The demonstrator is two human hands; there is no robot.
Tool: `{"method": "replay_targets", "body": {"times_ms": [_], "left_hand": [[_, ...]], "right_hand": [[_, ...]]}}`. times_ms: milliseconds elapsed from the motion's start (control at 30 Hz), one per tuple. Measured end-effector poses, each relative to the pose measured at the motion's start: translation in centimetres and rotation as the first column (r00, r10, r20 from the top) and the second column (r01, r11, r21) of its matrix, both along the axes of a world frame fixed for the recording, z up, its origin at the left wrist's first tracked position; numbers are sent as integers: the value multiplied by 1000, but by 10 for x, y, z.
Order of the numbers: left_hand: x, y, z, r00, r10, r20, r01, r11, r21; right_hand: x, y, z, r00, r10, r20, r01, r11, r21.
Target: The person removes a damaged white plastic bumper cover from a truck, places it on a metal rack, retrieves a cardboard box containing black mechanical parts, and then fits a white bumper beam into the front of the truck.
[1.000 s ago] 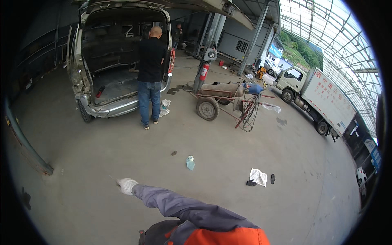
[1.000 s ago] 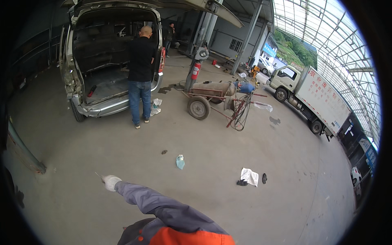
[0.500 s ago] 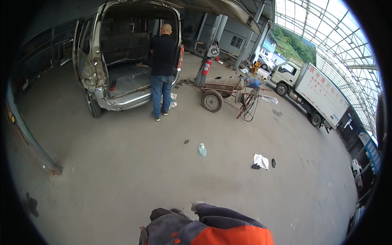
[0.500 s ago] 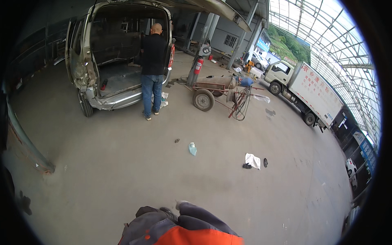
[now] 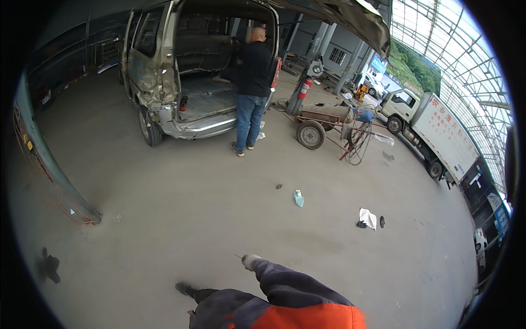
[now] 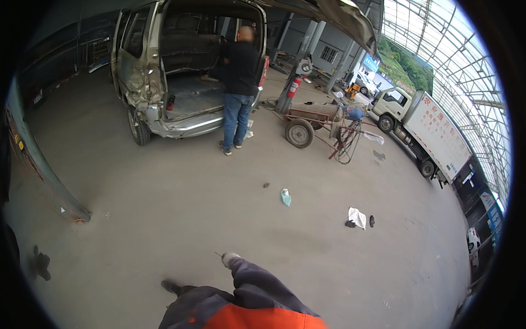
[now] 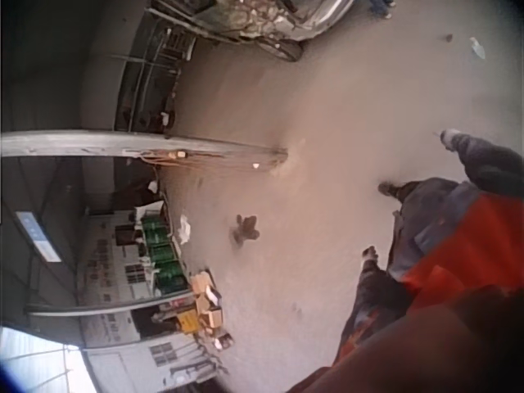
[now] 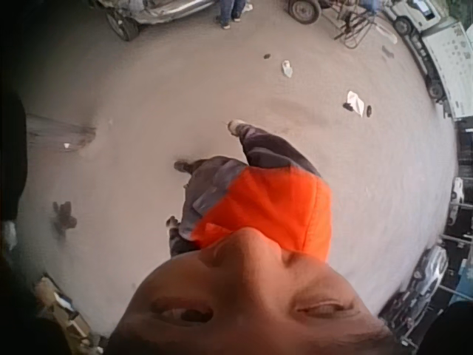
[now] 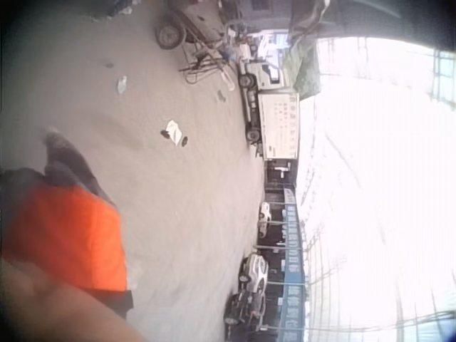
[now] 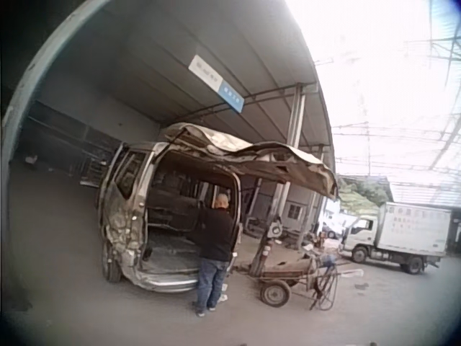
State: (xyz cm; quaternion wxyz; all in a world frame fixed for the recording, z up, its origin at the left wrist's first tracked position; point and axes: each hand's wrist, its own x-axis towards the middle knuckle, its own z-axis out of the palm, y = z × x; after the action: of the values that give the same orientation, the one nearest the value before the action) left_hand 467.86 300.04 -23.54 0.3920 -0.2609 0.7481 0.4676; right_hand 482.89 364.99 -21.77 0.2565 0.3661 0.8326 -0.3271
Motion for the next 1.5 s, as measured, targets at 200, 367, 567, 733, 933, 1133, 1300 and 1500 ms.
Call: {"method": "replay_targets", "body": {"times_ms": [200,367,567,733,933,1133,1300,1500], "left_hand": [[-94,-11,9,998,64,21,-64,998,4],[-144,-37,13,986,165,31,-165,986,-25],[-212,-70,-11,982,186,36,-187,982,22],[-235,-131,-44,948,316,-20,-310,940,144],[-214,-251,60,942,319,-106,-335,861,-383],[-189,-326,108,786,617,32,-525,695,-492],[-134,-344,27,746,607,273,-438,757,-485],[-211,-428,15,634,708,310,-578,701,-418]], "right_hand": [[-309,-59,17,872,480,-92,-469,875,117],[-451,-236,126,763,558,-327,-573,817,57],[-472,-289,111,645,682,-346,-711,701,56],[-461,-252,43,641,753,-152,-696,653,300],[-490,-227,-10,-257,932,257,-965,-234,-117],[-577,-394,-2,434,878,203,-878,463,-123],[-719,-541,46,719,688,94,-636,707,-311],[-899,-677,34,697,714,67,-688,692,-218]]}}
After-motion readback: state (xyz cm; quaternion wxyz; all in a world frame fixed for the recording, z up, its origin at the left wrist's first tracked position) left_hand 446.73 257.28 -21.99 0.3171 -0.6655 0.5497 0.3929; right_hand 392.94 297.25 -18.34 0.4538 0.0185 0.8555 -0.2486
